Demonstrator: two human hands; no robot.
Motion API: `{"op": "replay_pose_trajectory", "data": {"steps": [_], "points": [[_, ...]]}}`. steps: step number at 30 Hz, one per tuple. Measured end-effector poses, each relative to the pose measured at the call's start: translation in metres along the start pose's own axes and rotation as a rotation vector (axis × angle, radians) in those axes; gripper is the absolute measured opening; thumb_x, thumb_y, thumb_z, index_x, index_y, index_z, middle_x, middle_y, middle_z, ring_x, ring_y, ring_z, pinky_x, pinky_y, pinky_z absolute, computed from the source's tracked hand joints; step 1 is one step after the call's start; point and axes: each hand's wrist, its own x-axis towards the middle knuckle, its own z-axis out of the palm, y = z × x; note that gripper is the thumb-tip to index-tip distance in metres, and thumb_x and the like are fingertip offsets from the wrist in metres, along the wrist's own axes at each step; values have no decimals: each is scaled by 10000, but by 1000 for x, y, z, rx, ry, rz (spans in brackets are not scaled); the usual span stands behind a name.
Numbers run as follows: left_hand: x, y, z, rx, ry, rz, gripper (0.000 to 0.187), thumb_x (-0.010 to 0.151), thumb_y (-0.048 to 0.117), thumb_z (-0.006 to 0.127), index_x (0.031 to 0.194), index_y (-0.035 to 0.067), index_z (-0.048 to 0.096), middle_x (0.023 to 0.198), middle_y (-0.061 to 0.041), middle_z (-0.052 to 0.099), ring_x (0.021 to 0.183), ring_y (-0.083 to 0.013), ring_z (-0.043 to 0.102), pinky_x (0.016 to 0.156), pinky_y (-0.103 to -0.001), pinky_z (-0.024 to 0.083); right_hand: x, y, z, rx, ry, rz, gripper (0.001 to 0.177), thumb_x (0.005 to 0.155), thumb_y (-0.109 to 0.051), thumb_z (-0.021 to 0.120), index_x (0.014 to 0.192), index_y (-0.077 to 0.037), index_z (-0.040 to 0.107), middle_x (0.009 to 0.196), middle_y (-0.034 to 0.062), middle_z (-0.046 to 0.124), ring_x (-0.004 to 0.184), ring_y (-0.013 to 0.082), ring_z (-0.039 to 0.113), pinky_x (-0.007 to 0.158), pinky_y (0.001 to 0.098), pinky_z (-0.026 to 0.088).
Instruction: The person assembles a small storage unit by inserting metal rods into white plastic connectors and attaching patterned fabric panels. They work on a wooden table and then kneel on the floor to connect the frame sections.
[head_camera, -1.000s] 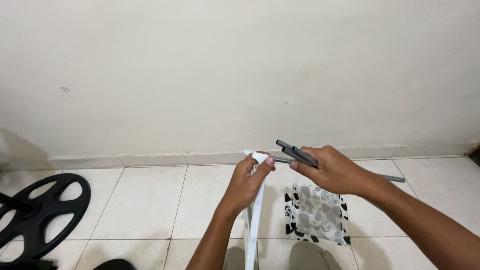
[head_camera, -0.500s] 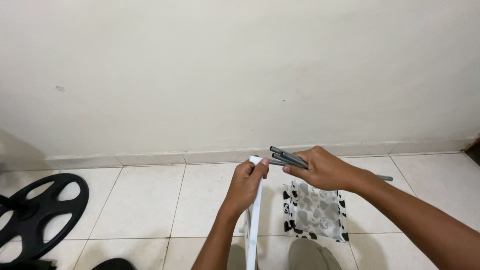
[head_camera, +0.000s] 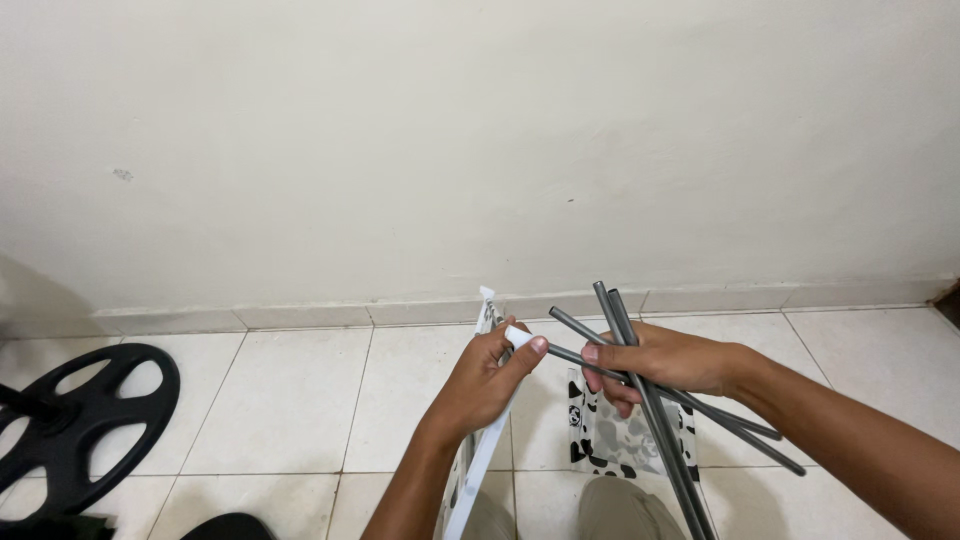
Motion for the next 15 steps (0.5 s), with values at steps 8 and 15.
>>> {"op": "replay_pose_trajectory", "data": {"steps": [8, 15], "points": [[4, 1, -3, -37, 18, -70, 450, 1020, 422, 571, 702, 103, 578, 627, 24, 440, 626, -116, 407, 614, -313, 365, -1, 5, 16, -154, 182, -104, 543, 1005, -541, 516, 772, -59, 611, 508, -21, 458, 436, 161, 472, 398, 316, 423], [22, -17, 6, -229, 157, 11, 509, 1051, 423, 526, 656, 103, 544, 653, 26, 513, 672, -101, 435, 687, -288, 390, 24, 15, 20, -1204, 893, -777, 113, 835, -123, 707, 841, -43, 628, 615, 97, 665, 543, 229, 661, 443, 377, 513]]}}
